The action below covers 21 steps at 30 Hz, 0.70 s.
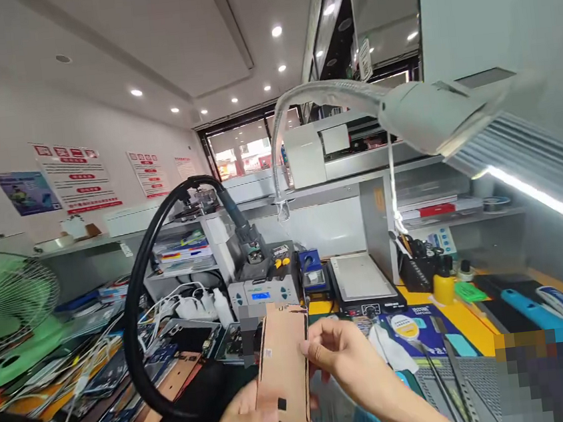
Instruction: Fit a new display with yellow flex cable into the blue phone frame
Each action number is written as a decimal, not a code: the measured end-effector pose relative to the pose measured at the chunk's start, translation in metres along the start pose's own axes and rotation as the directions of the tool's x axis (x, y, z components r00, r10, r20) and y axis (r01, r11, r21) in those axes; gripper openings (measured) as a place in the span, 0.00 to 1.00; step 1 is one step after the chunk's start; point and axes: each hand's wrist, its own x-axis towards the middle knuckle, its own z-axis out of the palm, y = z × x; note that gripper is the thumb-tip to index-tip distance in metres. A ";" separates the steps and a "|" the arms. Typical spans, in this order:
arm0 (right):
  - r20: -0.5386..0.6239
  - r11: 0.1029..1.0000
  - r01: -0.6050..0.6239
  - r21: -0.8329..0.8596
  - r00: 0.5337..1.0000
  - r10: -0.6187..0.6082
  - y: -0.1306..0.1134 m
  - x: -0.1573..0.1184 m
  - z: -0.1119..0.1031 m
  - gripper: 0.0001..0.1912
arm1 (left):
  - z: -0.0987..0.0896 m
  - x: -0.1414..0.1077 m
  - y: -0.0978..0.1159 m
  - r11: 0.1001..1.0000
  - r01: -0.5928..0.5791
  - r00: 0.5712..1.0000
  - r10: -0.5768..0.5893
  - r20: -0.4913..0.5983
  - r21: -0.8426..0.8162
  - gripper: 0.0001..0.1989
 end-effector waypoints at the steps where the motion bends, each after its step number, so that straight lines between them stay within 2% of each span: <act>1: -0.022 1.000 0.013 -0.022 1.000 -0.013 0.001 0.004 -0.010 0.17 | 0.006 0.016 0.003 1.000 0.015 1.000 -0.015 0.013 0.021 0.22; 3: -0.100 0.997 0.042 -0.069 0.994 -0.049 0.005 0.011 -0.028 0.16 | 0.014 0.044 0.005 0.999 0.024 1.000 -0.024 0.016 0.036 0.19; 6: -0.257 0.985 0.079 -0.154 0.959 -0.118 0.015 0.016 -0.048 0.30 | 0.019 0.074 -0.002 0.998 0.056 0.998 -0.056 -0.001 0.036 0.17; 7: -0.294 0.979 0.080 -0.187 0.946 -0.133 0.017 0.016 -0.053 0.31 | 0.020 0.081 -0.006 0.996 0.075 0.997 -0.075 -0.007 0.038 0.16; 9: -0.343 0.966 0.064 -0.251 0.927 -0.150 0.020 0.013 -0.061 0.28 | 0.019 0.089 -0.014 0.991 0.129 0.992 -0.129 -0.010 0.044 0.16; 14: -0.417 0.938 -0.029 -0.347 0.900 -0.126 0.017 0.007 -0.072 0.23 | 0.012 0.095 -0.029 0.965 0.261 0.965 -0.261 0.001 0.020 0.23; 19: -0.396 0.912 -0.055 -0.407 0.910 -0.122 0.018 0.006 -0.075 0.22 | 0.011 0.092 -0.038 0.978 0.181 0.982 -0.185 -0.036 -0.102 0.23; 21: -0.392 0.900 -0.060 -0.432 0.911 -0.128 0.020 0.005 -0.074 0.21 | 0.014 0.090 -0.039 0.973 0.194 0.978 -0.203 -0.057 -0.123 0.22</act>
